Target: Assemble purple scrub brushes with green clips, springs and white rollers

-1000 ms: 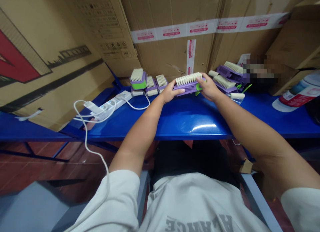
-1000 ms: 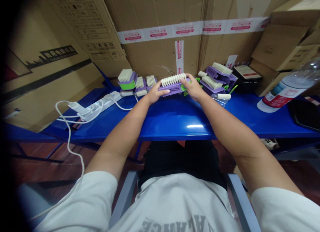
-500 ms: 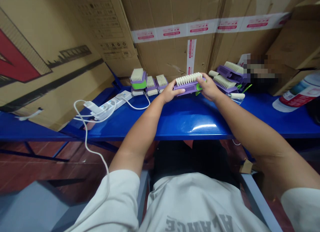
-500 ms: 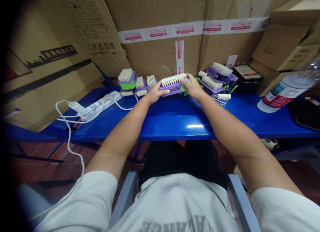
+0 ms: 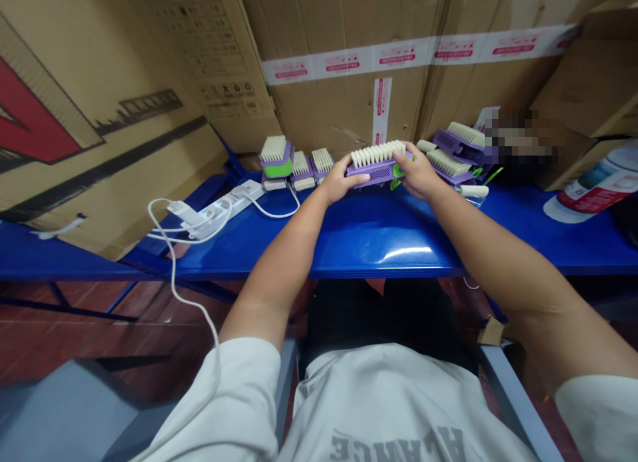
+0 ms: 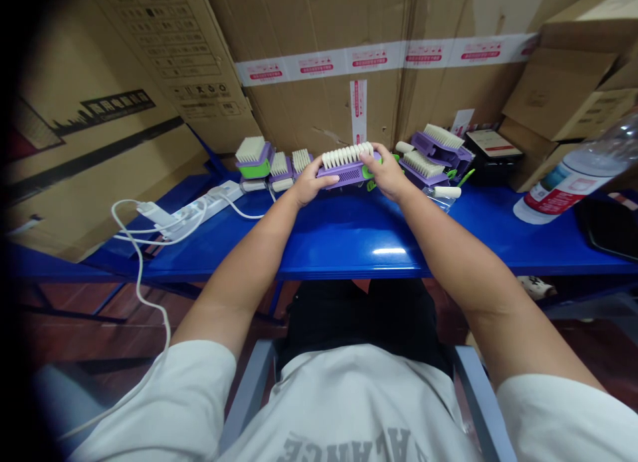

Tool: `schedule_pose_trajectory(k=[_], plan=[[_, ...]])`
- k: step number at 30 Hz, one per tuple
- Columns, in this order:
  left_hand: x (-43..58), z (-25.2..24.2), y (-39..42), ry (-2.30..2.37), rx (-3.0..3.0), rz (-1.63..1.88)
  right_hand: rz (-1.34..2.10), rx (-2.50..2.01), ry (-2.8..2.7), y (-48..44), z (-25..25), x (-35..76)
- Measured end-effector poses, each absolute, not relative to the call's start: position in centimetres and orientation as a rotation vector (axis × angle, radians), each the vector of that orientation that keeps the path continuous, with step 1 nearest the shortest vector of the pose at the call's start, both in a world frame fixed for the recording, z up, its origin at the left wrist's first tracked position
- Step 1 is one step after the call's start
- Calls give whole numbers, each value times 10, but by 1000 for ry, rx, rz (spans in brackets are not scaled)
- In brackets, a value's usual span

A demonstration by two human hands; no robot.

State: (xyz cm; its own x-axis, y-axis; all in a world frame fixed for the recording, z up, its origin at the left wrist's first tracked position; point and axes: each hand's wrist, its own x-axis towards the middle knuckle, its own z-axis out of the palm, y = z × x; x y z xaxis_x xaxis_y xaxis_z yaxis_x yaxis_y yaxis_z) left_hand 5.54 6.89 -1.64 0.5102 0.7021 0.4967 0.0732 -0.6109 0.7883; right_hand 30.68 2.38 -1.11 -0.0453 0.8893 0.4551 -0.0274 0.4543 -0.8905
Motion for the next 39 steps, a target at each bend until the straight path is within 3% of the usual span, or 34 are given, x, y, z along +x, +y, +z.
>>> schedule_pose_trajectory(k=[23,30,39], plan=[[60,-35,97,419,1854,1261,1100,-902,-1208,7,4,297],[60,-30,87,633,1898,1306,1186,-959,-1187,3,7,295],[63,-16,72,553,1860,1347,1324,-1099,-1146,4,0,299]])
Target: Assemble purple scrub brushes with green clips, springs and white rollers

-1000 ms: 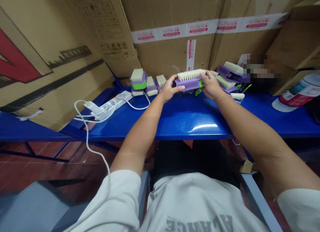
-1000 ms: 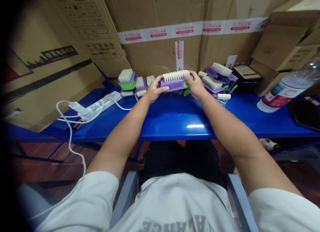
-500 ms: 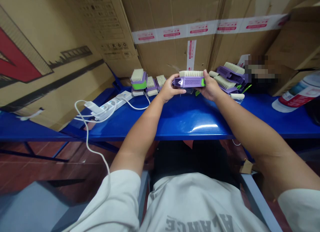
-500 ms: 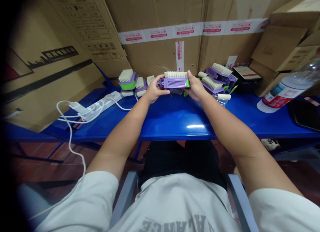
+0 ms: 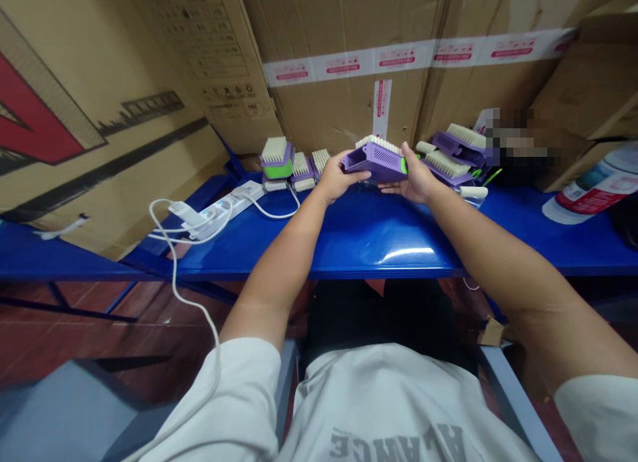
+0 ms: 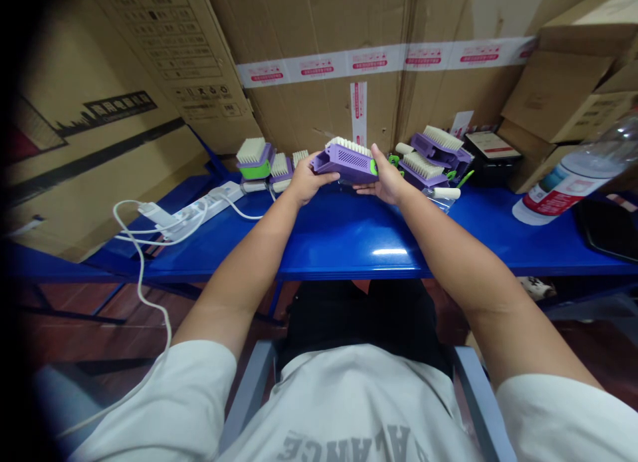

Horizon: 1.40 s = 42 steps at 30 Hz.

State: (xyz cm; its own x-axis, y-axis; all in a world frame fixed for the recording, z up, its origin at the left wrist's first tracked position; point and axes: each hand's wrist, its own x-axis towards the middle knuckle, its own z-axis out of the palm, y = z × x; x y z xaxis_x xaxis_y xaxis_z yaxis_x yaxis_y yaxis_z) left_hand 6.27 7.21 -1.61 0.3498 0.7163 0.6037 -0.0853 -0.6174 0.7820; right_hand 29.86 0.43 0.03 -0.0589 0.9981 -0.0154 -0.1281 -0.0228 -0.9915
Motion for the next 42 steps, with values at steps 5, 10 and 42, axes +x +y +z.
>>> schedule_pose_trajectory(k=[5,10,42], plan=[[65,-11,65,536,1765,1371,1387,-1104,-1107,2,3,296],[67,-12,65,600,1669,1427,1458,-1088,-1190,-6,7,294],[65,-12,68,528,1738,1343,1280,-1013,-1147,-9,9,289]])
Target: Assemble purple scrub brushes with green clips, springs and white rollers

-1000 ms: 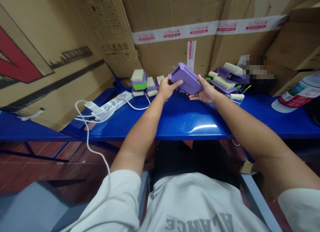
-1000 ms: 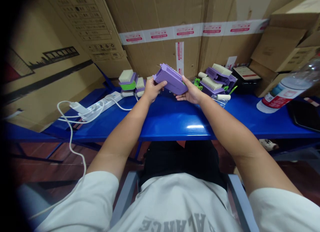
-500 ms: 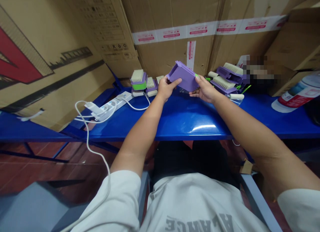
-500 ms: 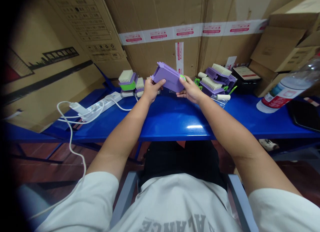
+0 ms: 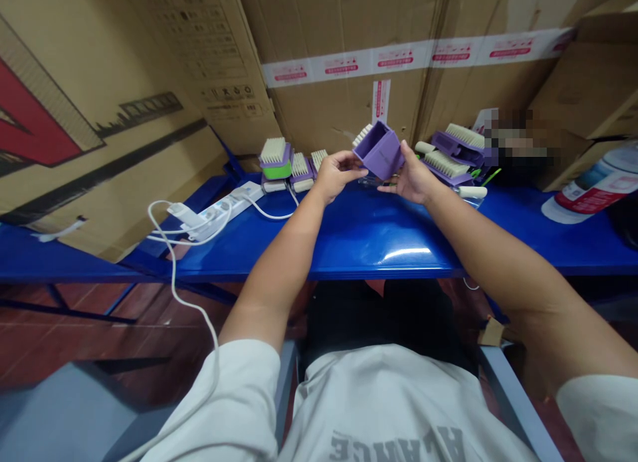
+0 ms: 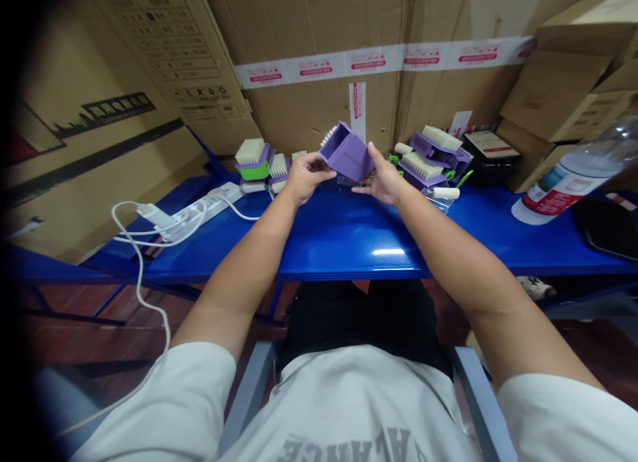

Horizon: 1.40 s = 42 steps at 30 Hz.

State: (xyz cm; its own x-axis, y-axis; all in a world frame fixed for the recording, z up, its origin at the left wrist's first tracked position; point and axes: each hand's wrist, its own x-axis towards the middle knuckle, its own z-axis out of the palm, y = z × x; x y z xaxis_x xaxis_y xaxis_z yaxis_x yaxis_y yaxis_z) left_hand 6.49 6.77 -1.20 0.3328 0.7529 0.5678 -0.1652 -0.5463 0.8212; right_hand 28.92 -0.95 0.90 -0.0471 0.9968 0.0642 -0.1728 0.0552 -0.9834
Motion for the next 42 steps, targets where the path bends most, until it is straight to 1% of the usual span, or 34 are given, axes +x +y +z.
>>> schedule_pose_trajectory(k=[6,9,12,17,21,27,33,37,42], plan=[[69,-9,60,611,1804,1309,1289,-1019,-1220,-7,9,292],[67,-12,65,644,1849,1358,1325,-1053,-1248,-9,8,291],[65,-17,71,651,1944,1421,1369,-1067,-1267,-13,6,288],[65,-18,75,636,2136,1401,1430,-1076,-1324,-18,7,281],[66,-17,71,674,2141,1387,1447,-1107,-1355,-23,12,279],[72,-20,65,578,2096,1280,1480,-1122,-1391,-25,13,277],[71,-22,66,610,2088,1334,1504,-1111,-1365,-19,8,278],[68,-18,66,682,2057,1425,1403,-1123,-1356,-11,9,285],[64,-22,74,744,2045,1558,1044,-1170,-1313,3,10,303]])
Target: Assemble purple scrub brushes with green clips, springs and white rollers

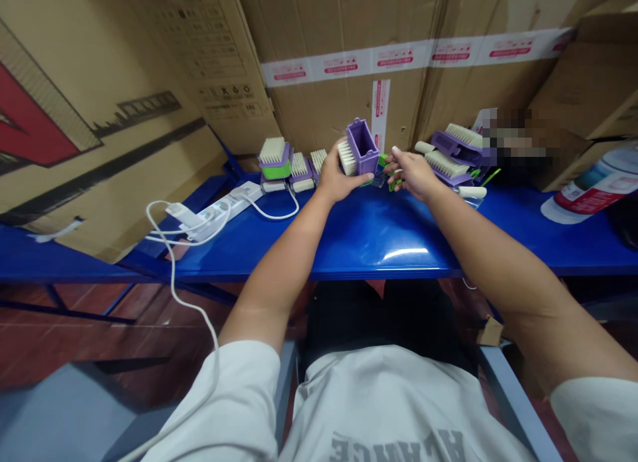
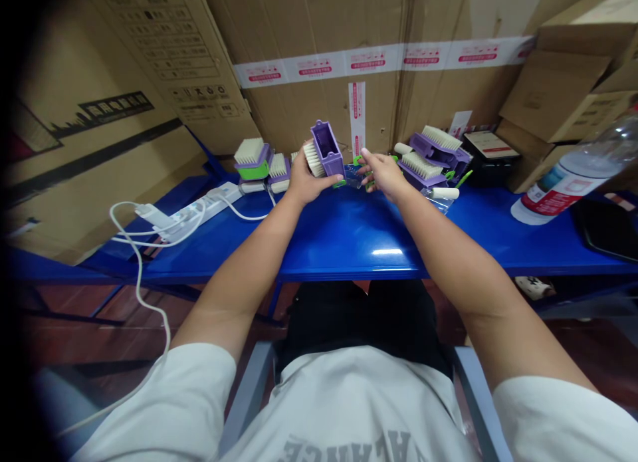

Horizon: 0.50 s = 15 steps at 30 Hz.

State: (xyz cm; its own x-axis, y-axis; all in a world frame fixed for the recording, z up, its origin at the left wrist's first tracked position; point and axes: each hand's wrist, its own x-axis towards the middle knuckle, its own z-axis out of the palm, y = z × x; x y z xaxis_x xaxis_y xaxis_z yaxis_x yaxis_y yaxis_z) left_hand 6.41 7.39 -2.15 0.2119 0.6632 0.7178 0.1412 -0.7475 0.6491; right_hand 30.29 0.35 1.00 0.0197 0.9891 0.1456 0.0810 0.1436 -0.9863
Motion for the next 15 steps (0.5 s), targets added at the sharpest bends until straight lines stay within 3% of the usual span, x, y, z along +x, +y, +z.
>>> schedule_pose_trajectory(k=[8,15], plan=[[59,-29,90,875,2153,1651,451,-1597,-1424,15,4,317],[57,-31,91,906,2199,1680,483,-1902,-1507,5,15,320]])
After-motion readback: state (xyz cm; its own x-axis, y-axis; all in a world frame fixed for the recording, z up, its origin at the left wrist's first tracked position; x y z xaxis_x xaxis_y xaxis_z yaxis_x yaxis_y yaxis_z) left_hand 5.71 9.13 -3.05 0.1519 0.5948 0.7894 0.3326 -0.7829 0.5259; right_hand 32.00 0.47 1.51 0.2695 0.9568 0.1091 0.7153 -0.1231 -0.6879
